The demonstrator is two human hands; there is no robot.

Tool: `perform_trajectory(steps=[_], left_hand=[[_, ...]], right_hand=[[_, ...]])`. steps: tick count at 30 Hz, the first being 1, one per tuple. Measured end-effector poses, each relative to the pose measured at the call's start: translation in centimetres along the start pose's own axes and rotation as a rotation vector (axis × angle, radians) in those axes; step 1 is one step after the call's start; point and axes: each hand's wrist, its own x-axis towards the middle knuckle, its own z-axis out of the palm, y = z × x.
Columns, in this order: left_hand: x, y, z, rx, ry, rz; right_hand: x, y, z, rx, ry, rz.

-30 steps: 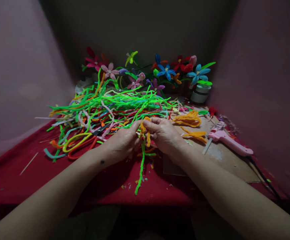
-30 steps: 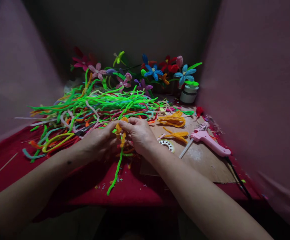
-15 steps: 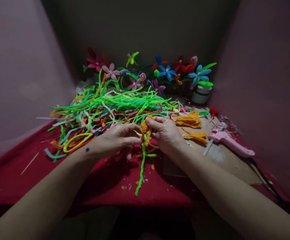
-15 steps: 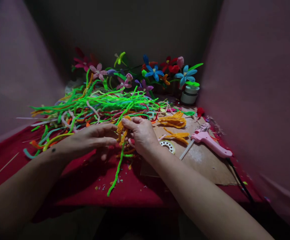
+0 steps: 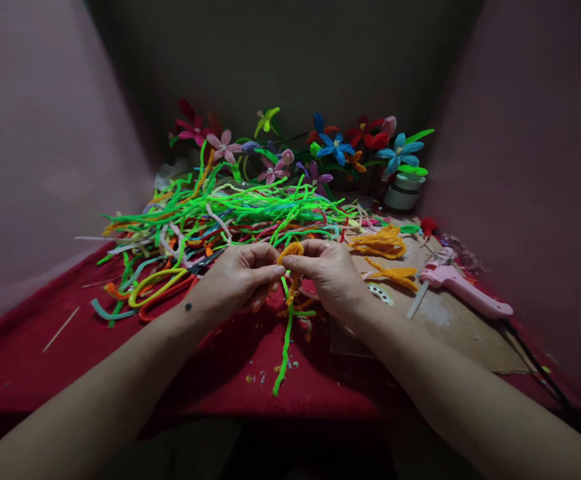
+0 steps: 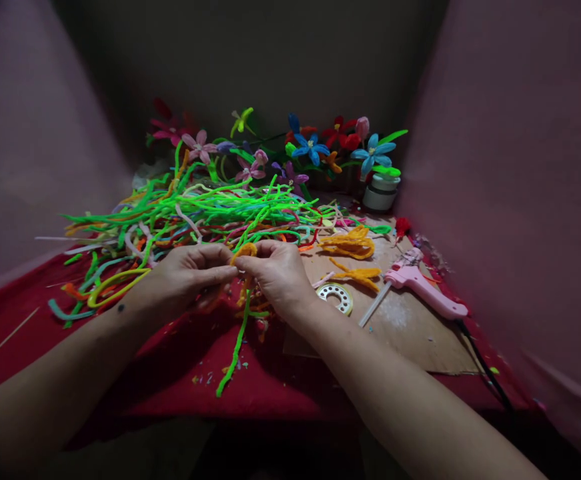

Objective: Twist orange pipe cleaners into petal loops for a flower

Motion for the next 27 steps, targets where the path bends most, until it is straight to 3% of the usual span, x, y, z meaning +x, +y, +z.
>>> perform_trajectory(steps=[3,6,8,12,15,20,27], left_hand=[[0.2,-0.3,-0.6,-0.003,-0.063,-0.027],[0.3,-0.3,-1.0,-0.028,-0.097,-0.037],[0.4,-0.3,-1.1,-0.124,-0.13,-0.087],[0.6,-0.4,-1.2,-0.36,-0.247,-0.231],[0.7,-0.4,-1.1,-0.421,-0.287,-0.245],[0.3,-0.4,-0.5,-0.351,-0.127,-0.113],[-0.3,0.0,0.7,-0.005,0.003,0.015]], right_hand=[[-0.1,0.0,0.1,-0.023,-0.015,-0.056],[-0.1,0.1,0.1,0.048,-0.01,-0.004],[0.0,0.1,0.1,0.076,0.015,0.029],[0.0,-0.4,0.1,-0.014,0.013,-0.058],[0.0,-0.8,0.1,-0.072,0.009,-0.075],[-0.1,-0.7,0.1,-0.043,-0.015,-0.033],[-0.3,0.0,0.4,-0.13,-0.024,0.006]])
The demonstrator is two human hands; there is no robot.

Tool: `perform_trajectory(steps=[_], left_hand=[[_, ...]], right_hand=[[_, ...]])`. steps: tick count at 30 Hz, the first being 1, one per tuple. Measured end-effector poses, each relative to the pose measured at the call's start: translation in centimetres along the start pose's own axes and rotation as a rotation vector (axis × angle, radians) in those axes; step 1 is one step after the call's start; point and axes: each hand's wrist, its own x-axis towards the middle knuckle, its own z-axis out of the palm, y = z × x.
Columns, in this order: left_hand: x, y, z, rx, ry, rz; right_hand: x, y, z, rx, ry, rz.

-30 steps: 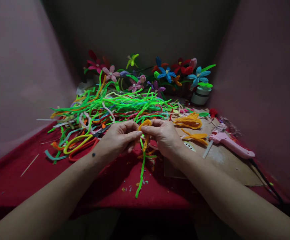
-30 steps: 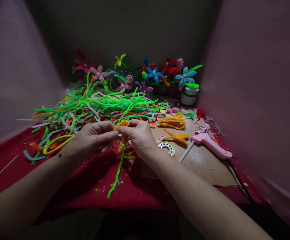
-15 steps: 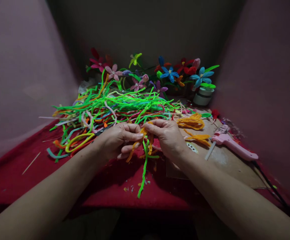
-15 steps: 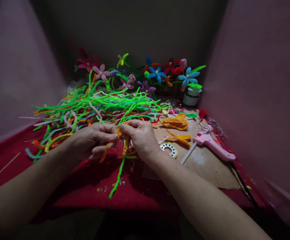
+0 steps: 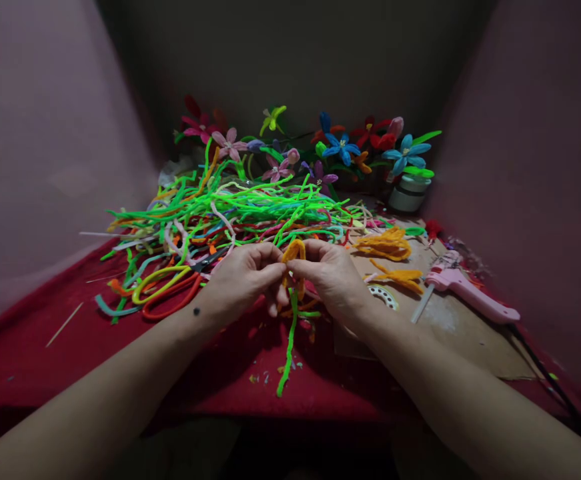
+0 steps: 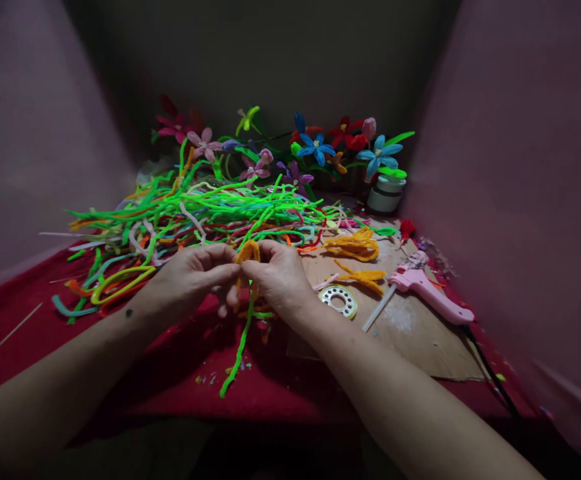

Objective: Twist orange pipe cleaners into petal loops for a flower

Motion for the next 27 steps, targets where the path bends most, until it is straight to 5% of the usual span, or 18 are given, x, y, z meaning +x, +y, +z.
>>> perform_trajectory(steps=[11,19,27], left_hand=[[0.0,-1.2,1.0,0.495,0.32,0.256],[0.4,0.3,-0.2,0.038,0.211,0.039],[0.3,0.2,-0.9,-0.155,0.124,0.027]], right_hand=[[0.2,0.2,0.2,-0.212,0.083,-0.144],[0.5,-1.0,-1.1,-0.119,-0.097,0.112],[0.5,-0.7,-0.5,0.118,-0.041,-0.029]])
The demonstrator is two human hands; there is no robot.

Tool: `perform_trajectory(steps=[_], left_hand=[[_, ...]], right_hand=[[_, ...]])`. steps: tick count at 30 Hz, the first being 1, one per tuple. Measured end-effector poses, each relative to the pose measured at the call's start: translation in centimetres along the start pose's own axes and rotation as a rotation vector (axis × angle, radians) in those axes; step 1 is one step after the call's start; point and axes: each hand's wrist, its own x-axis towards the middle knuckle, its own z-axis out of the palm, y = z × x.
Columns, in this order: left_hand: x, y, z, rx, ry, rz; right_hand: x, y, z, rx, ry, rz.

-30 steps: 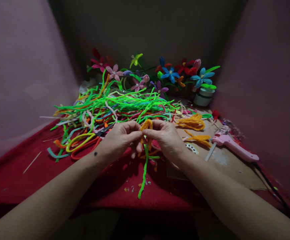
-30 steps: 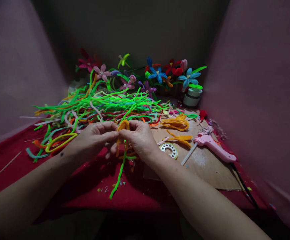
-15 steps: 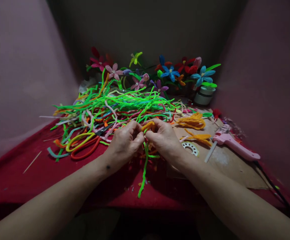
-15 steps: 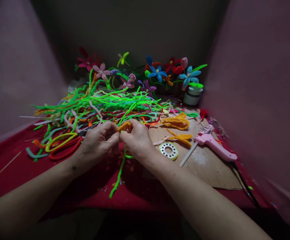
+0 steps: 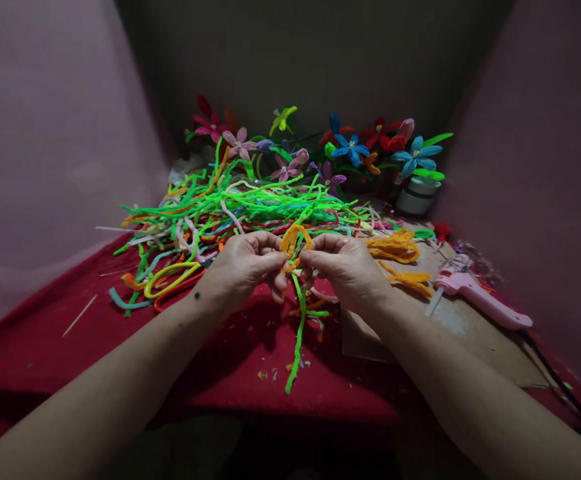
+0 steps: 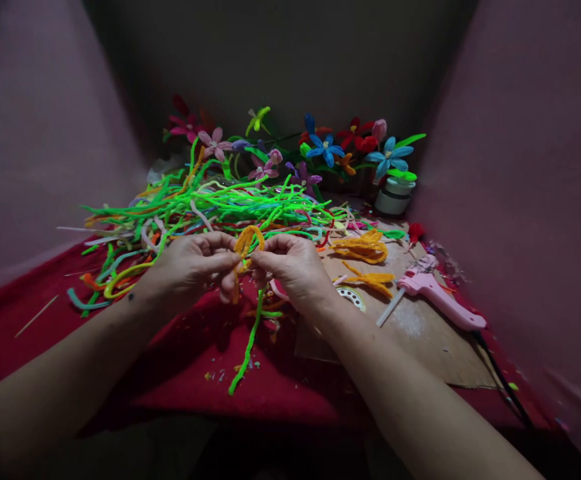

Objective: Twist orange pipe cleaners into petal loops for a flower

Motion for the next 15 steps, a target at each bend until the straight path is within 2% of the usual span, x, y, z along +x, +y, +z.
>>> perform_trajectory(steps=[5,11,15], left_hand=[[-0.1,0.0,0.4,0.061,-0.026,0.01],[-0.3,-0.5,0.9,0.192,0.007,0.109],[-0.5,-0.6,1.1,0.22,0.01,0.099]], right_hand=[[-0.1,0.5,0.4,0.042,0.112,-0.094],[-0.4,0.9,0.2,-0.245,0.207,-0.264],[-0.7,1.2,0.3,-0.372,0.24,-0.377]])
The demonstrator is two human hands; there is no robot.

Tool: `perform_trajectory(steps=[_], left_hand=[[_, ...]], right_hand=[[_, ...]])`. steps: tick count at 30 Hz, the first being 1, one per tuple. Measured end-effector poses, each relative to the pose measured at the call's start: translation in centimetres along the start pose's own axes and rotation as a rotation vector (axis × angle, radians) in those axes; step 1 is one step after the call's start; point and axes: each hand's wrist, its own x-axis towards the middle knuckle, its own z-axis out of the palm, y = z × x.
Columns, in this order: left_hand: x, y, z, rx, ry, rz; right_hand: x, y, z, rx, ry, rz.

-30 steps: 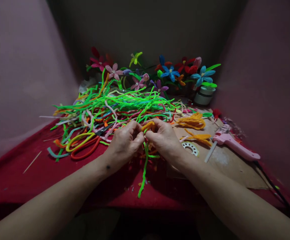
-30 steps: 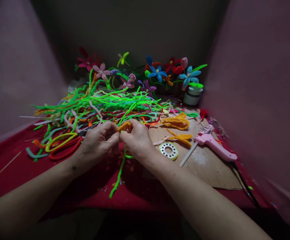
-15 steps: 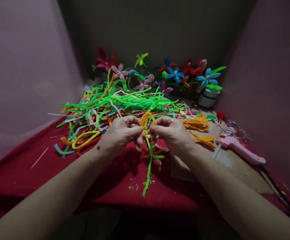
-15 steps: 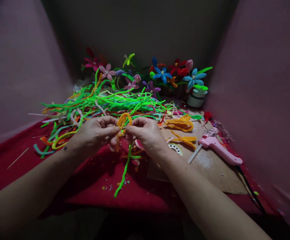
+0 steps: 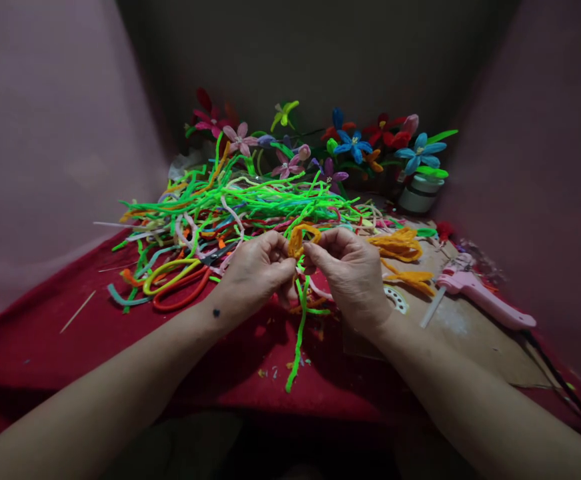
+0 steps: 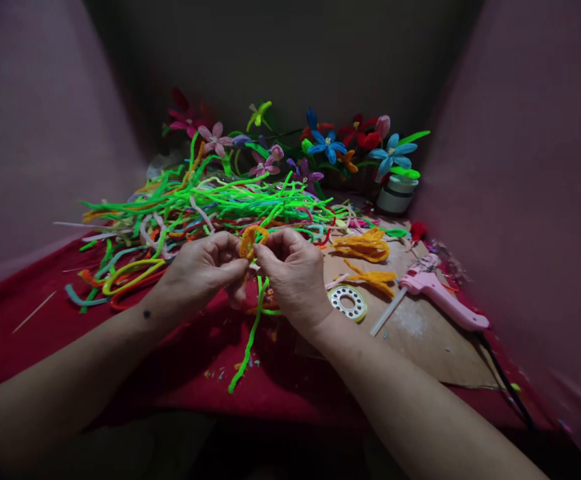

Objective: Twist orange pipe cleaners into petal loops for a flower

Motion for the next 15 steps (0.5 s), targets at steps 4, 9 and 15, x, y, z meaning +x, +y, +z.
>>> perform_trajectory(steps=[4,9,15], left_hand=[[-0.07,0.02,0.19,-0.009,-0.007,0.01],[-0.03,-0.17,0.23,-0.028,0.005,0.05],[0.06,-0.07,0.16,-0.126,-0.075,0.027]], right_hand=[[-0.22,0.1,0.13,-0.111,0.016,-0.094],[-0.22,0.0,0.1,-0.214,-0.01,-0.112],[0.39,-0.11,-0.35,0.085,-0.165,0.276]])
